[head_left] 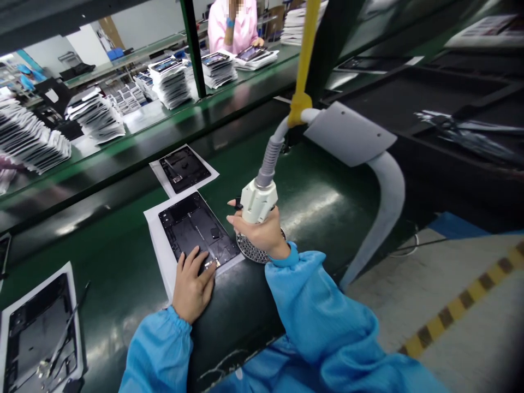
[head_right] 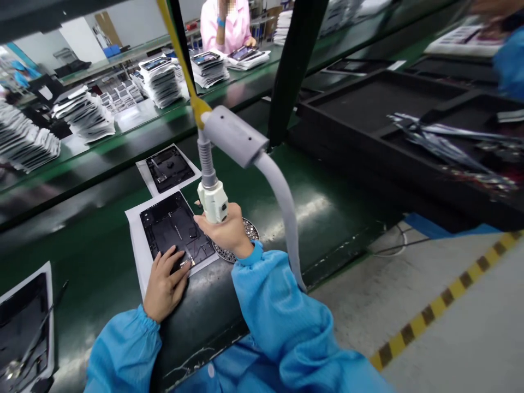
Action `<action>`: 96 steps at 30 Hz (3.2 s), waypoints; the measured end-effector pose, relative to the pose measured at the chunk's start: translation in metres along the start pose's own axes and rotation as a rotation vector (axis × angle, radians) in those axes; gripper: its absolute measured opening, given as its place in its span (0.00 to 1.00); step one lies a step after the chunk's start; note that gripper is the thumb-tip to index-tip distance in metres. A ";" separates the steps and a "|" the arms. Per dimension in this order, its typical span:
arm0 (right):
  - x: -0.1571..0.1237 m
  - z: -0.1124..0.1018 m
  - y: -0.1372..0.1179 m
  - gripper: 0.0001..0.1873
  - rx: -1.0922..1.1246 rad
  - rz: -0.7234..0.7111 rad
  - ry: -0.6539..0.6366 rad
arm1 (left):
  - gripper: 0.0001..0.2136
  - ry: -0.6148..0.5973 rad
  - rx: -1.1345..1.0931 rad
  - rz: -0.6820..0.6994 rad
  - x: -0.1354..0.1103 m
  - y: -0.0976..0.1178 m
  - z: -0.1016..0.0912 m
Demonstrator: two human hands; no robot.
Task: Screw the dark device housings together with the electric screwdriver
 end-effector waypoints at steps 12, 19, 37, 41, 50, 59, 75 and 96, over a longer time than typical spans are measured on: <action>-0.036 0.049 -0.006 0.23 0.107 0.171 -0.228 | 0.09 0.074 -0.140 -0.181 -0.006 0.002 0.013; -0.047 0.054 0.012 0.23 0.087 0.209 -0.267 | 0.10 0.059 -0.125 -0.183 -0.006 0.003 0.012; -0.042 0.053 0.007 0.18 0.091 0.048 -0.281 | 0.11 0.022 -0.105 -0.136 -0.007 -0.004 0.009; -0.020 0.025 -0.002 0.16 0.086 0.067 -0.173 | 0.10 0.048 -0.090 -0.124 -0.007 -0.007 0.011; 0.010 -0.007 0.008 0.18 0.082 0.032 0.021 | 0.10 0.059 -0.115 -0.069 -0.006 -0.012 0.009; 0.008 0.001 0.011 0.19 0.032 -0.009 -0.030 | 0.11 0.051 -0.120 -0.042 -0.005 -0.010 0.007; 0.005 0.001 0.018 0.18 -0.059 -0.029 -0.040 | 0.11 0.053 -0.097 -0.057 -0.005 -0.007 0.005; -0.041 0.072 0.015 0.20 0.086 0.073 -0.288 | 0.20 -0.199 -0.015 -0.294 -0.005 -0.004 0.010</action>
Point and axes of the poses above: each hand's wrist, its own x-axis towards the middle knuckle, its own z-axis out of the palm, y = z × x, the point moved 2 cm from there along x, towards the middle knuckle, and after that the axes turned 7 degrees about -z, right-handed, at the moved point
